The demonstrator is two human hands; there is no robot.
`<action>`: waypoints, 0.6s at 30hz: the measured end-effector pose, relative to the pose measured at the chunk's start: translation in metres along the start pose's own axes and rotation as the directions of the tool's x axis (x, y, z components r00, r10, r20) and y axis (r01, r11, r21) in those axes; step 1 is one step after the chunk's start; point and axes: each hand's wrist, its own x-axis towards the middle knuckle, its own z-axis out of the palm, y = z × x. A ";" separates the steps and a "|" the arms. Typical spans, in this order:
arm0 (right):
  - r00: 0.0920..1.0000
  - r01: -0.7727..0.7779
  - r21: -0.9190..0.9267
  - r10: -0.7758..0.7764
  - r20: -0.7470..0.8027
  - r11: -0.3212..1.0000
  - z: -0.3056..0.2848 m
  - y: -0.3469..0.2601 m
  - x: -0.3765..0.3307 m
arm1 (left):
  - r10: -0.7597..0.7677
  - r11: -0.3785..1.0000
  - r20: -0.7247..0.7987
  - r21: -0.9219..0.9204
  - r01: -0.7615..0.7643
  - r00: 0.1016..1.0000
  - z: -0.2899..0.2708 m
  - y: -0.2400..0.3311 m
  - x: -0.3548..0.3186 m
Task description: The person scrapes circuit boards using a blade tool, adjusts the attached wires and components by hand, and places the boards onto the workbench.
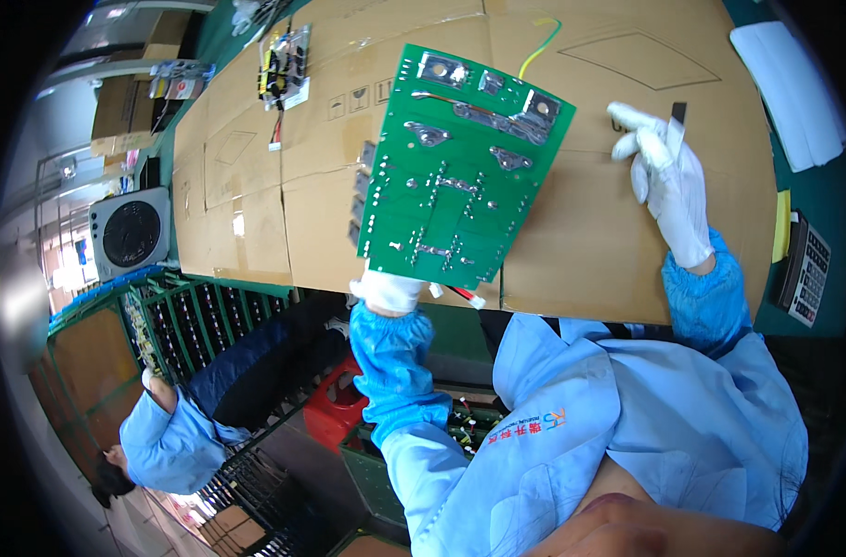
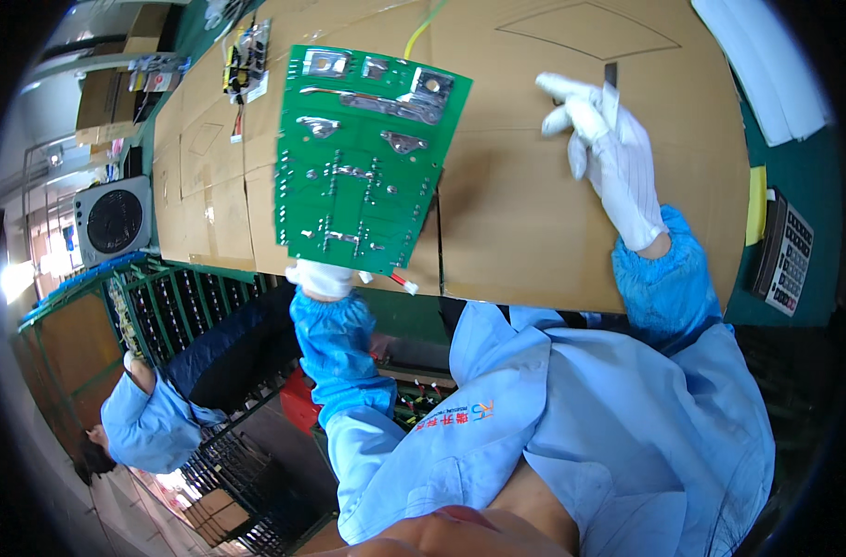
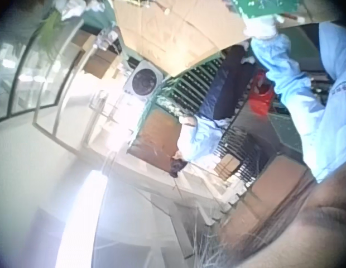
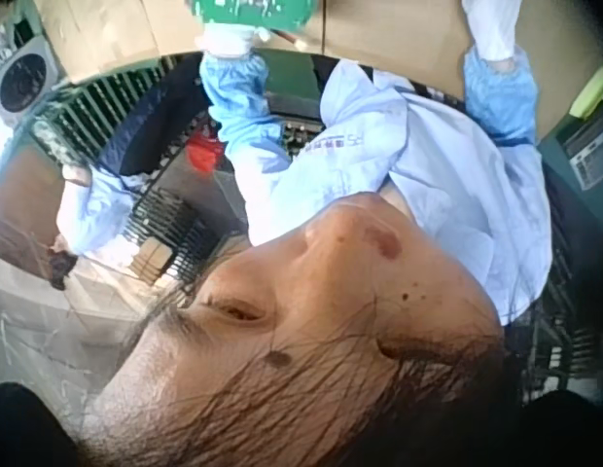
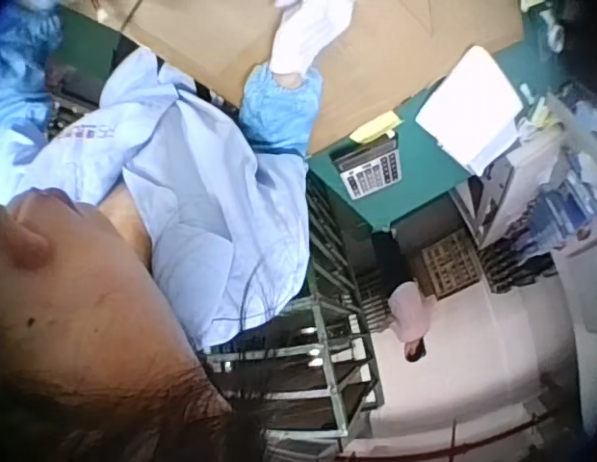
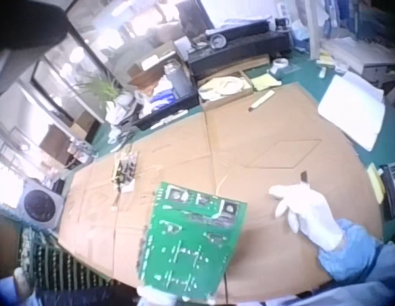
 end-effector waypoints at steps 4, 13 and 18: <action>0.983 -0.030 0.003 0.029 0.181 1.000 0.002 0.001 -0.007 | 0.031 0.999 -0.026 -0.021 -0.031 0.999 0.025 -0.008 0.002; 0.974 -0.074 0.161 0.037 0.223 0.984 0.007 0.005 -0.014 | 0.025 0.995 -0.088 -0.098 -0.033 0.996 0.035 -0.012 -0.004; 0.964 -0.023 0.134 -0.013 0.265 0.991 0.007 0.001 -0.019 | 0.009 0.992 -0.102 -0.127 -0.022 0.995 0.038 -0.016 0.002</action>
